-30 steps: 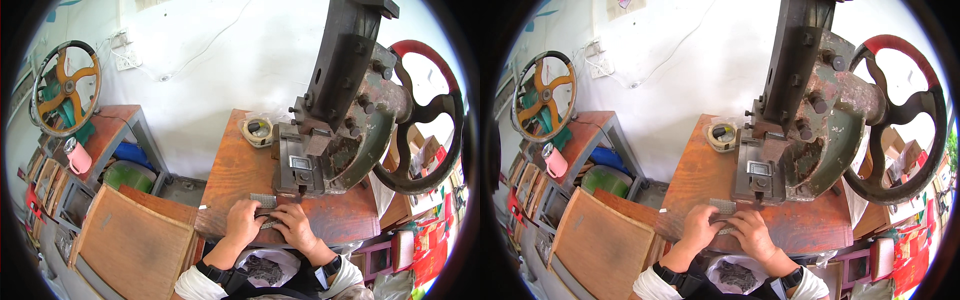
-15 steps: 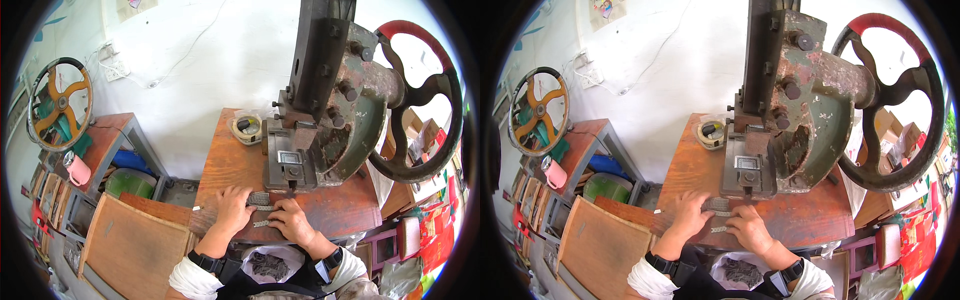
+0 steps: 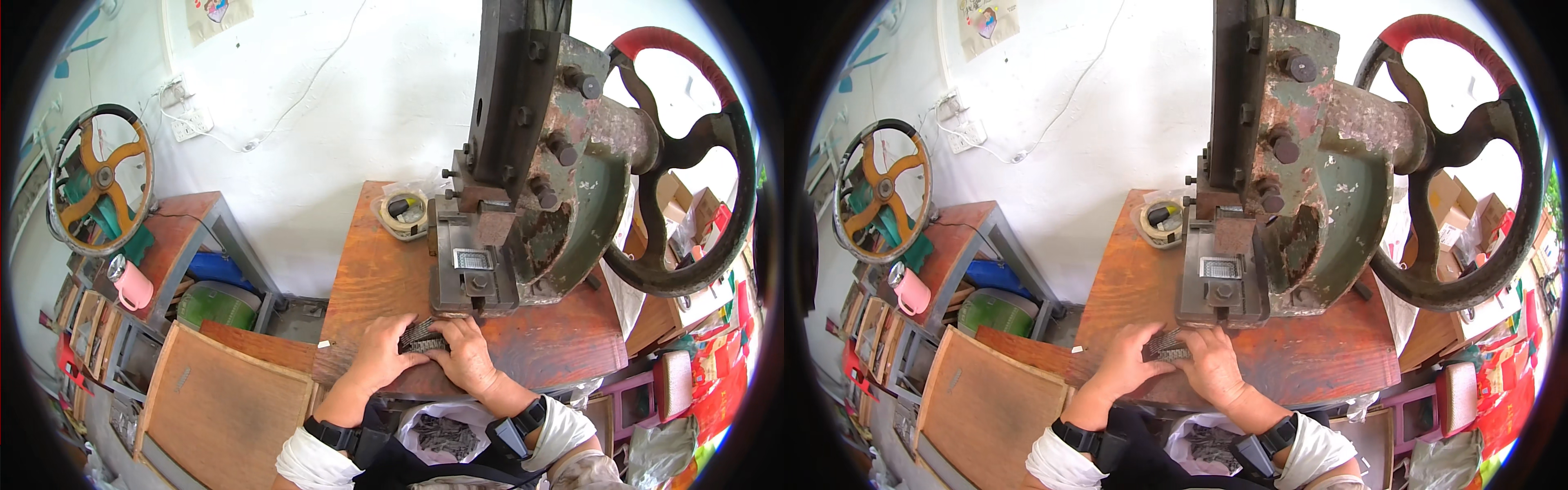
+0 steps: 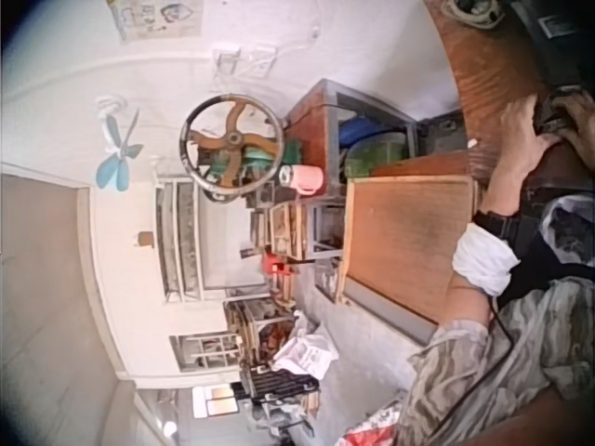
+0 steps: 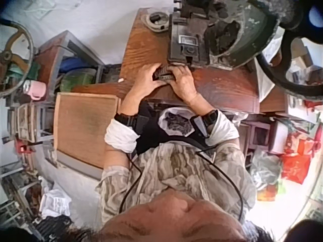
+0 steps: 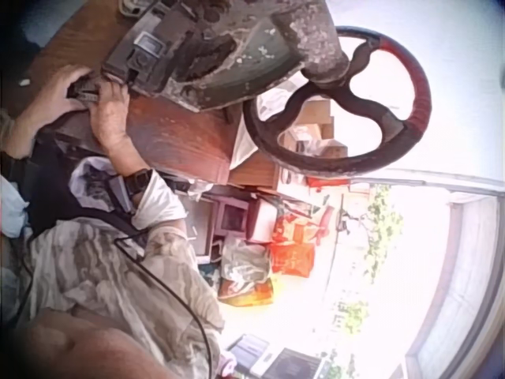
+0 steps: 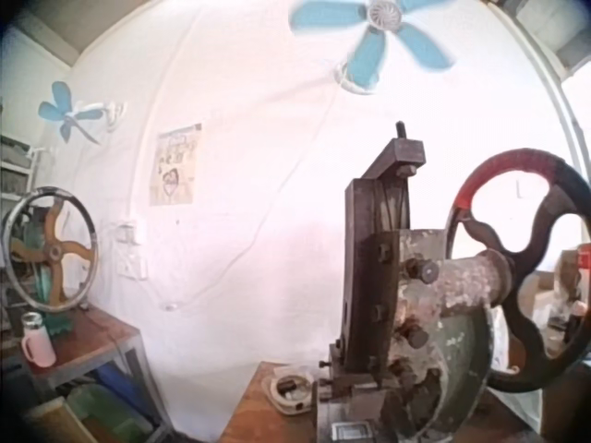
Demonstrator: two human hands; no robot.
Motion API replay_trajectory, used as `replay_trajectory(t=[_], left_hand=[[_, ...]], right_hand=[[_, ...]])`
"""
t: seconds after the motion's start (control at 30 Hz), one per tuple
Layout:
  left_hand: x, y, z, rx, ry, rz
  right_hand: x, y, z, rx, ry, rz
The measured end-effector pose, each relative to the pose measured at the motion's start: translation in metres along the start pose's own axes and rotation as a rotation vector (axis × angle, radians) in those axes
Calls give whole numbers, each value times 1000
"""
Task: Manually stamping small metal clips using a hand press machine.
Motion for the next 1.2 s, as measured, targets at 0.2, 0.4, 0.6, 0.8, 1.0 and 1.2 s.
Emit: replay_trajectory(t=[0.2,0.4,0.6,0.8,1.0,1.2], left_hand=[[-1,1,4,-23,21,25],[-1,4,12,-80,-7,16],[1,10,23,37,66,-33],[1,9,21,-21,44,30],[-3,9,25,-96,45,30],[-14,15,29,-48,125,-142]], right_hand=[[9,13,-8,-40,-167,-80],[6,10,-9,26,-280,-183],[-18,-4,18,-1,-255,245],[5,-12,26,120,-537,464],[-6,-6,12,-30,-287,109],[7,2,3,-42,-295,-40]])
Point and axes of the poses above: each hand's wrist, its own z-axis away from the middle knuckle, its own x-axis out of the palm, y = z × x, the point moved 4 cm from there along -z, towards the middle knuckle, and after that the axes turned 6 degrees about y, right-handed, at the moved point
